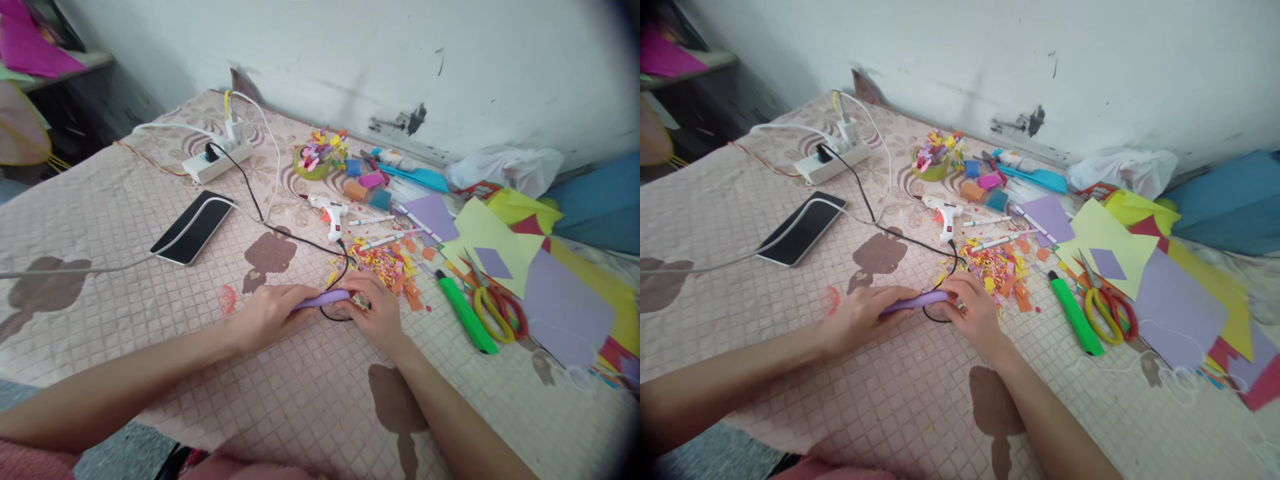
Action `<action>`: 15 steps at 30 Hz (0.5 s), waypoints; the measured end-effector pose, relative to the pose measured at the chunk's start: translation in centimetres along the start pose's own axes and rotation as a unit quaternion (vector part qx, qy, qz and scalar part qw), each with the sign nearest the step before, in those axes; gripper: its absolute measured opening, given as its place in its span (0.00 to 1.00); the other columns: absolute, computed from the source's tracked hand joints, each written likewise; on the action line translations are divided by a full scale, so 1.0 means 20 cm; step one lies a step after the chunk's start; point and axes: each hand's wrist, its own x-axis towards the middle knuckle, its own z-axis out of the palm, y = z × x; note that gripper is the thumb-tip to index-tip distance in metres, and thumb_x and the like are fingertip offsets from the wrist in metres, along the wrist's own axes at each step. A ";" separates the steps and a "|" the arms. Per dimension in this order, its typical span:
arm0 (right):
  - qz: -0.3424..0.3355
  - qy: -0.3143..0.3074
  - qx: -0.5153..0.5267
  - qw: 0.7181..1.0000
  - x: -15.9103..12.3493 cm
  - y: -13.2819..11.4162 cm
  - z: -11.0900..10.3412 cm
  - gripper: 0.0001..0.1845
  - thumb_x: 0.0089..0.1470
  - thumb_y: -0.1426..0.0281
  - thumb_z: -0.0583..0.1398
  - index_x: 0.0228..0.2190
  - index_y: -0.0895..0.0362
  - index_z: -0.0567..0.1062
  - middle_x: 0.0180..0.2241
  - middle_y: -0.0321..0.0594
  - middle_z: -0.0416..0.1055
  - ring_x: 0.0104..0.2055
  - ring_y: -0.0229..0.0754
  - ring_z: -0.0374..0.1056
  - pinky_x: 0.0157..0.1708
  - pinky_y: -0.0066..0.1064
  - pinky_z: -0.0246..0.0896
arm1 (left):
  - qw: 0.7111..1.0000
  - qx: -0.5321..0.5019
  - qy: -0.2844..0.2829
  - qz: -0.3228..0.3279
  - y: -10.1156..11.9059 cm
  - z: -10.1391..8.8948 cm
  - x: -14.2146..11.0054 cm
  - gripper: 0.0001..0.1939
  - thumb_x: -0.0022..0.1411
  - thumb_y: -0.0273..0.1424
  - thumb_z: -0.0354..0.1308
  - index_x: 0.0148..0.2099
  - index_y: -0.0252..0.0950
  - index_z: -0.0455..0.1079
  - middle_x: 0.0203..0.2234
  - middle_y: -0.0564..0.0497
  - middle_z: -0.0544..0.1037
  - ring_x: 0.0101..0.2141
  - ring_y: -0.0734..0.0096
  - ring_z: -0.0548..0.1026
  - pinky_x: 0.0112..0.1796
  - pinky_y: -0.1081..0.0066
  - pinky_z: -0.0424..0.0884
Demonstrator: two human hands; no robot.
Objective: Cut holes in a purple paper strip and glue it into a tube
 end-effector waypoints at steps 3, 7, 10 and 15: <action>-0.004 0.000 -0.021 1.000 -0.01 0.00 0.00 0.11 0.56 0.67 0.63 0.41 0.52 0.71 0.38 0.42 0.73 0.43 0.46 0.71 0.43 0.40 0.68 | 1.000 0.005 0.004 0.012 -0.01 0.00 0.00 0.10 0.69 0.30 0.50 0.50 0.34 0.66 0.37 0.49 0.80 0.34 0.71 0.79 0.35 0.73 0.74; -0.005 0.002 -0.041 0.999 -0.01 -0.01 0.00 0.16 0.55 0.65 0.63 0.45 0.53 0.70 0.39 0.43 0.74 0.43 0.47 0.72 0.43 0.41 0.69 | 1.000 0.014 0.009 0.025 -0.02 0.00 -0.01 0.11 0.69 0.30 0.51 0.51 0.33 0.66 0.37 0.48 0.80 0.35 0.70 0.79 0.35 0.73 0.74; -0.014 0.001 -0.048 0.999 -0.01 -0.03 0.01 0.18 0.54 0.66 0.64 0.46 0.54 0.70 0.40 0.45 0.73 0.44 0.48 0.71 0.44 0.41 0.69 | 0.999 0.023 0.011 0.033 -0.02 0.00 -0.01 0.11 0.68 0.31 0.51 0.51 0.33 0.66 0.38 0.48 0.79 0.35 0.70 0.79 0.36 0.73 0.74; -0.036 0.004 -0.041 0.998 0.00 -0.05 0.02 0.11 0.56 0.72 0.63 0.42 0.54 0.72 0.38 0.43 0.72 0.42 0.46 0.70 0.42 0.39 0.69 | 0.999 0.034 0.013 0.037 -0.02 0.01 -0.01 0.11 0.69 0.31 0.52 0.51 0.34 0.66 0.38 0.49 0.80 0.35 0.70 0.80 0.35 0.73 0.74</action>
